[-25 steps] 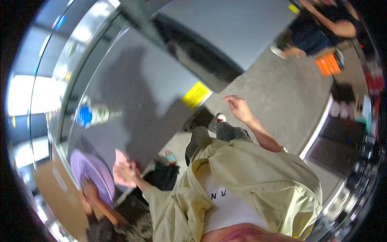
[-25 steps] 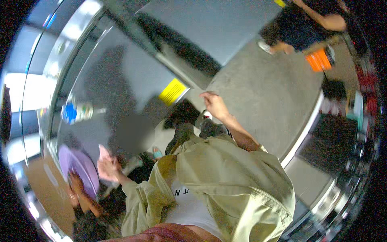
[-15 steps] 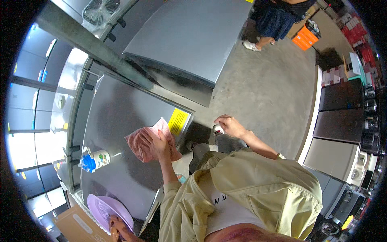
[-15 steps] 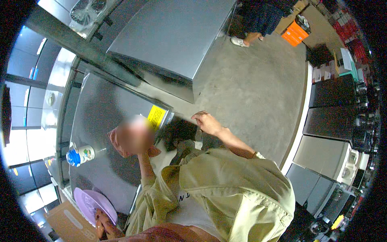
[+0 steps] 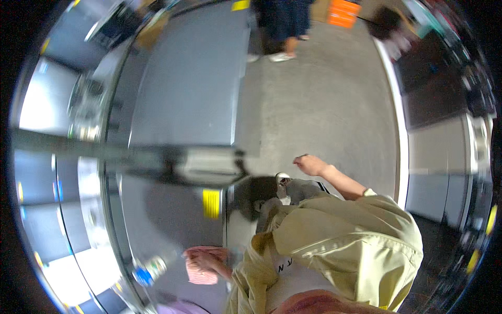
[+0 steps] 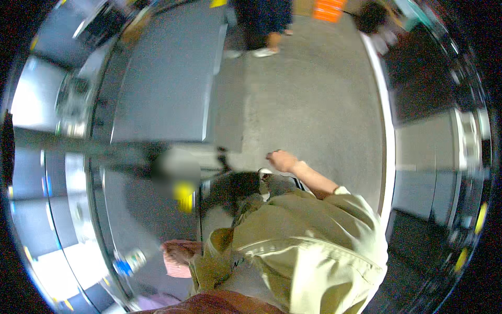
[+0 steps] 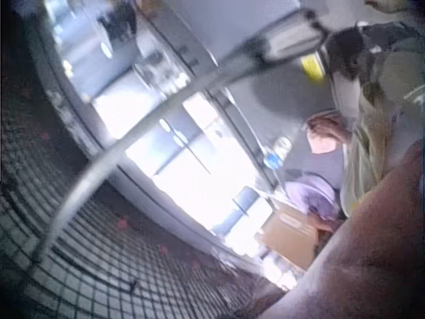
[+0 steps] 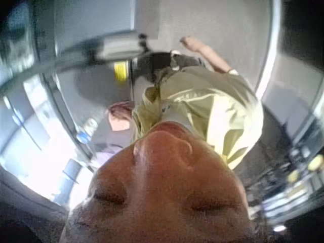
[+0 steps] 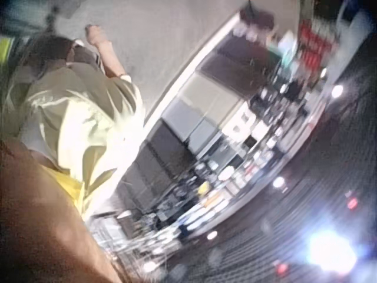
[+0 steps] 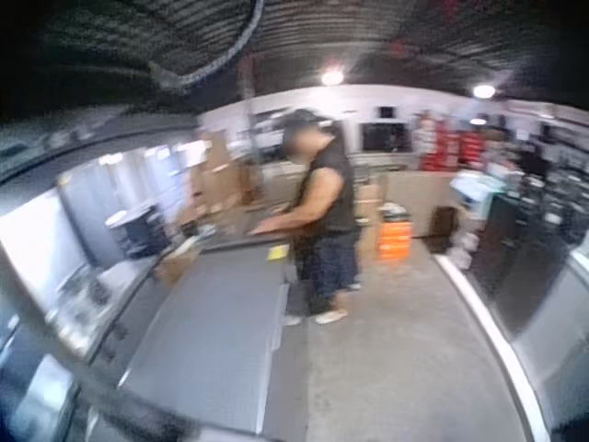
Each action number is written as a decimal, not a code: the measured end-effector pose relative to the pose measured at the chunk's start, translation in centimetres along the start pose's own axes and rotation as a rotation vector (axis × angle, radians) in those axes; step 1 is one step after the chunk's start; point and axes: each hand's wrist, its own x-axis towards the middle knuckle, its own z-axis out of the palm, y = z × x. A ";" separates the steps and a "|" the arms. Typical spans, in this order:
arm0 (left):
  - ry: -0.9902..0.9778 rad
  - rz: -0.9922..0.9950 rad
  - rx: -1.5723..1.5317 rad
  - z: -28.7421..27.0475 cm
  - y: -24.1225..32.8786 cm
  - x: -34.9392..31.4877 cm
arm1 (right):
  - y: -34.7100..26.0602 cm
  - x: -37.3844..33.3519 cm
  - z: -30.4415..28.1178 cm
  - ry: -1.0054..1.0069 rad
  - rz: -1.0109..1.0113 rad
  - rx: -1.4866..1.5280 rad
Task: The person wrings out a pink cloth in a basin of water, then uses it to wipe down the exterior surfaces of multiple refrigerators and other appliances, including a fan and a pitcher.
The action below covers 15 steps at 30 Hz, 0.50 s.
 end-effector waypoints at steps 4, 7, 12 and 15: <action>-0.030 0.072 0.030 0.7 0.0 1.0 | -1.1 1.3 1.4 -0.050 -0.012 0.041; -0.042 0.099 0.020 1.7 1.2 1.4 | -3.6 0.2 0.2 -0.005 -0.108 0.057; -0.078 0.128 -0.010 3.1 1.7 3.2 | -4.4 -0.9 0.6 -0.040 -0.031 0.042; -0.099 0.166 -0.040 3.5 1.5 4.1 | -3.4 -1.6 2.8 0.063 -0.030 0.139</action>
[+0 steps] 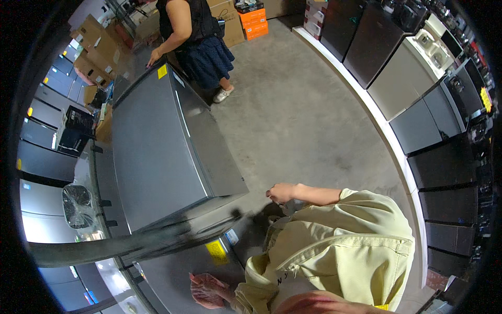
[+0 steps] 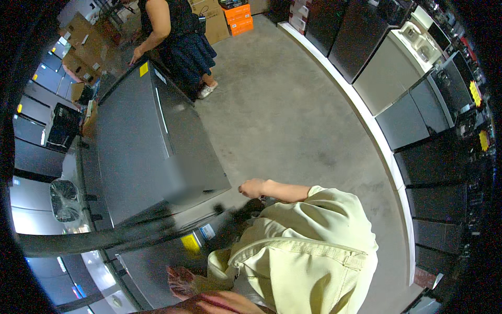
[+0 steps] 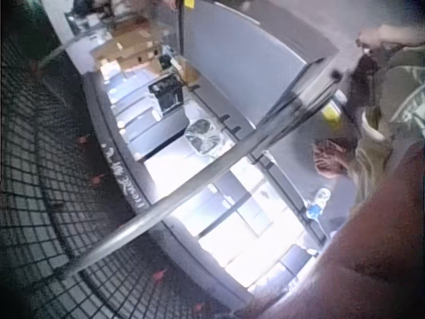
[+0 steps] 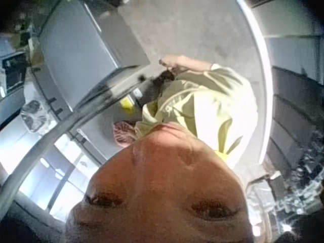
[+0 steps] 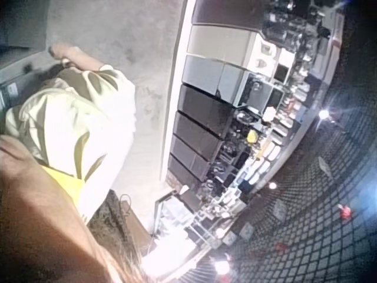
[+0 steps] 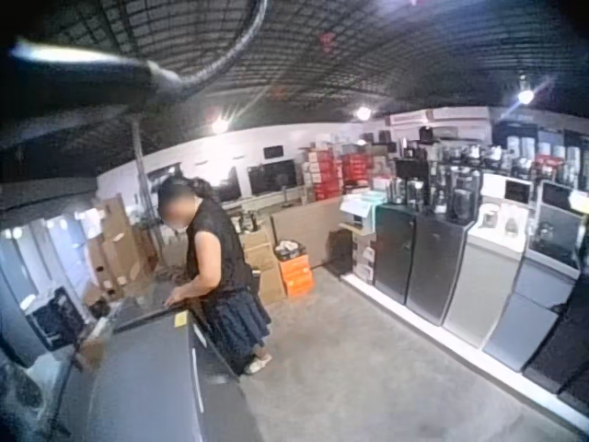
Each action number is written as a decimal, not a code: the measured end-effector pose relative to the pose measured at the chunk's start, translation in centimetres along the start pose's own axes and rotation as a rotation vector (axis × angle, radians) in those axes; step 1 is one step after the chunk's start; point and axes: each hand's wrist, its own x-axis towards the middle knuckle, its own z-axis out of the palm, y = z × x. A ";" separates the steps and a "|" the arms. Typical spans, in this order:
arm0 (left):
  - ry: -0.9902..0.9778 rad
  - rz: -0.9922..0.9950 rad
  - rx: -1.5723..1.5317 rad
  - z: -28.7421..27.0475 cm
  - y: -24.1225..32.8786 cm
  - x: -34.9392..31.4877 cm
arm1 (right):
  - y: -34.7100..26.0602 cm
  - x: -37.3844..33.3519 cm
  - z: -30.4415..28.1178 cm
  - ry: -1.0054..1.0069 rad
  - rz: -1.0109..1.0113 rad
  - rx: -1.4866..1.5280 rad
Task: The person wrings out a pink cloth in a basin of water, then uses it to wipe down the exterior surfaces of multiple refrigerators and other appliances, including a fan and a pitcher.
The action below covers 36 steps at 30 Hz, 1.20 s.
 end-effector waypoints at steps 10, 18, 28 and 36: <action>-0.079 0.055 -0.065 2.3 0.9 1.0 | -1.4 -2.9 2.9 -0.033 0.210 -0.003; -0.242 0.150 -0.156 4.1 3.9 -0.4 | -1.6 -3.4 5.9 -0.108 0.126 0.019; -0.981 -0.162 -0.981 7.2 28.1 -12.8 | -0.9 -4.2 -2.0 0.655 -0.290 0.252; -1.259 0.322 -0.923 7.4 44.6 -20.7 | 9.3 -13.0 -14.3 0.802 -0.184 0.741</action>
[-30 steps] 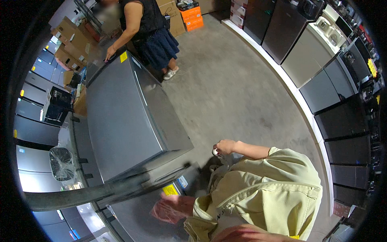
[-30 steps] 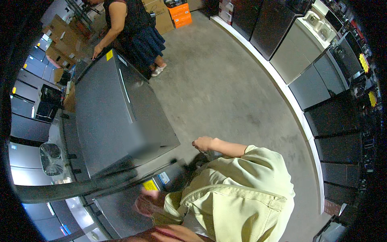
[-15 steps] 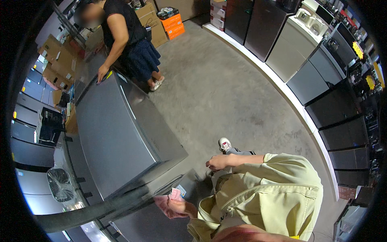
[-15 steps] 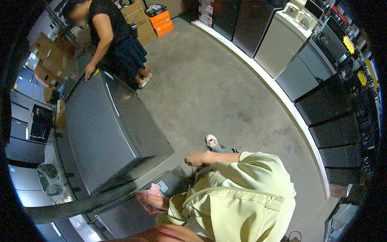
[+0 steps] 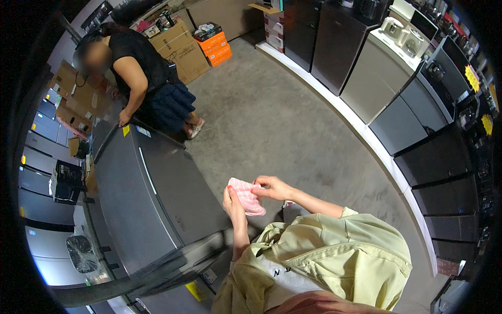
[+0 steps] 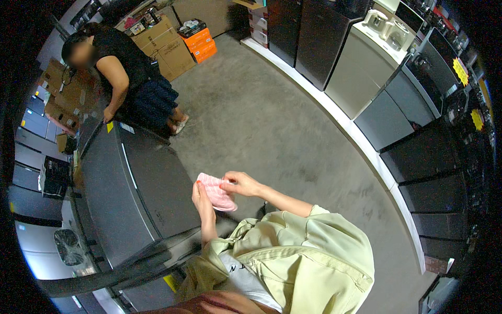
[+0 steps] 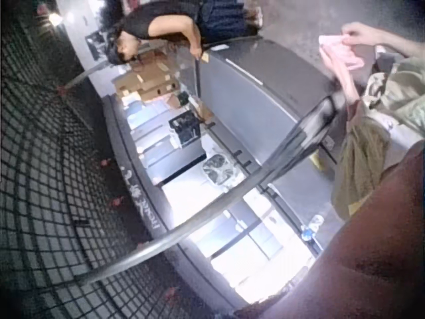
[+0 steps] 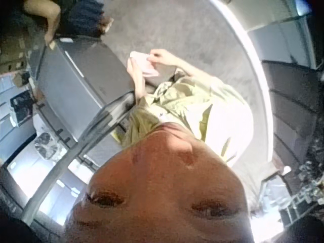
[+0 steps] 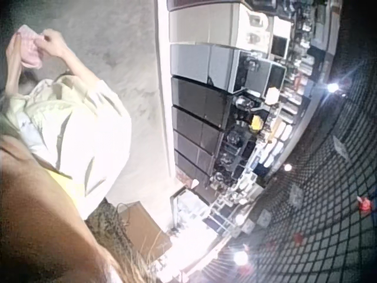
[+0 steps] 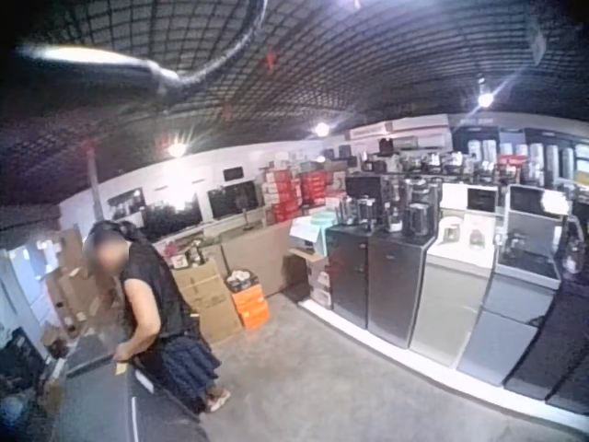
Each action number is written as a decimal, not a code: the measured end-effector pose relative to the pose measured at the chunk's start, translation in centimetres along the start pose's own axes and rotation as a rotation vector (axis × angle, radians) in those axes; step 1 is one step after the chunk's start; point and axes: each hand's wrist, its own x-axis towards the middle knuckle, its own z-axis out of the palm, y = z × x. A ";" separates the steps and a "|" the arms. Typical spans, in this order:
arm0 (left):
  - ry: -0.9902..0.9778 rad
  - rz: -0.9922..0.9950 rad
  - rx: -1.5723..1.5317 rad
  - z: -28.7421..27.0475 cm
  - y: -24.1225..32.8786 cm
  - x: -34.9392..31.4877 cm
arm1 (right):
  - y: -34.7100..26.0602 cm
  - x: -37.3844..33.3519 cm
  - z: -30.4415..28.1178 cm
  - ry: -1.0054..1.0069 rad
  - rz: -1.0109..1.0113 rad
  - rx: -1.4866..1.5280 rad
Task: The person wrings out a pink cloth in a basin of water, then uses it to wipe down the exterior surfaces of multiple refrigerators and other appliances, including a fan and a pitcher.
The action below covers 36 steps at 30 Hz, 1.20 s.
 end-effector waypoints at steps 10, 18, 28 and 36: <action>0.073 -0.220 -0.500 10.7 -0.7 5.5 | -6.2 1.1 -6.2 -0.009 0.136 -0.077; -0.014 -0.386 -0.600 16.1 1.3 11.4 | -3.3 4.8 -12.5 0.101 0.238 0.593; -0.696 -0.205 -0.718 22.7 6.5 18.5 | -7.0 15.3 -20.8 0.142 0.072 -0.108; -0.973 -0.503 -1.150 26.8 8.4 26.5 | -5.2 16.1 -26.6 -0.006 0.248 -0.040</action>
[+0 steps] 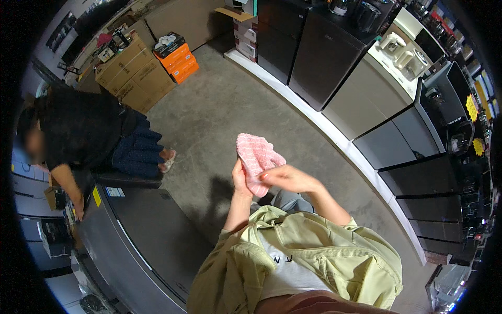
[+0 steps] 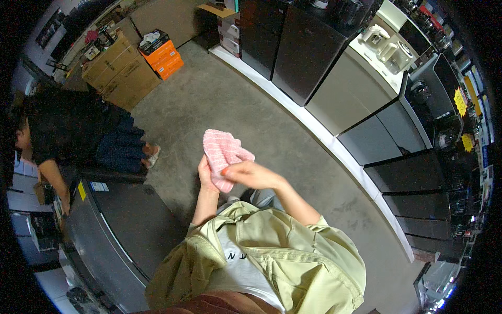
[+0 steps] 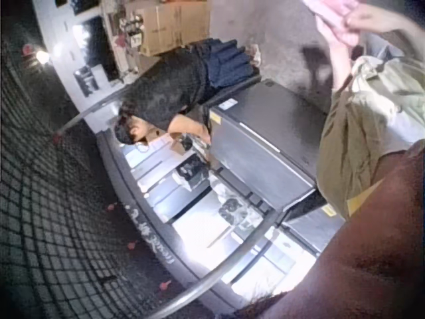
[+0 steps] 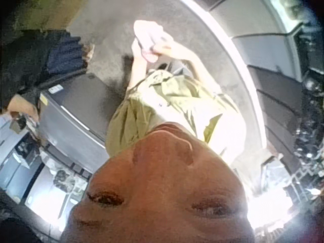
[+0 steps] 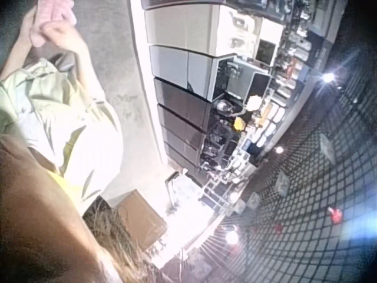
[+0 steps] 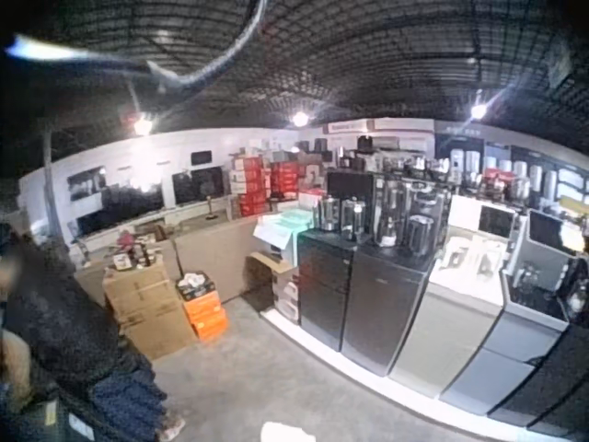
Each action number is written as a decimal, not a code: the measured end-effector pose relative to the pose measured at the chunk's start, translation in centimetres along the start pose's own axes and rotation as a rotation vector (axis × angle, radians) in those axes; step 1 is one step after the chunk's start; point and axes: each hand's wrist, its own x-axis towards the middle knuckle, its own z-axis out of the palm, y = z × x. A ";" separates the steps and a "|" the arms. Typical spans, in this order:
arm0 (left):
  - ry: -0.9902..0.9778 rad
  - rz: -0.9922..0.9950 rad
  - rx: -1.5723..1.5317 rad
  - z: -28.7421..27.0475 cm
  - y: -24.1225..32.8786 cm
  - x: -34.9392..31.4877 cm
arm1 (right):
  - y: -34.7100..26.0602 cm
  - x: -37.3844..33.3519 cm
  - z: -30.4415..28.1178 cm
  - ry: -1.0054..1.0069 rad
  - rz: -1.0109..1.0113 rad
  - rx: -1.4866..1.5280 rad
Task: The person wrings out a pink cloth in a basin of water, then uses it to wipe down the exterior surfaces of multiple refrigerators and other appliances, including a fan and a pitcher.
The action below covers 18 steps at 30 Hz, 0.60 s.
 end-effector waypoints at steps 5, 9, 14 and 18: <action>0.274 0.131 0.373 -1.3 -1.2 5.7 | 3.6 3.8 -6.5 0.658 0.026 0.159; 0.204 0.428 1.662 1.7 -3.6 13.8 | 8.6 9.5 -8.1 0.600 -0.038 0.989; -0.057 0.254 1.978 4.6 -5.8 24.2 | 15.6 11.3 -20.2 0.384 -0.251 1.566; -0.081 0.642 1.656 7.7 -5.4 30.2 | 5.0 11.6 -32.1 0.465 -0.355 1.298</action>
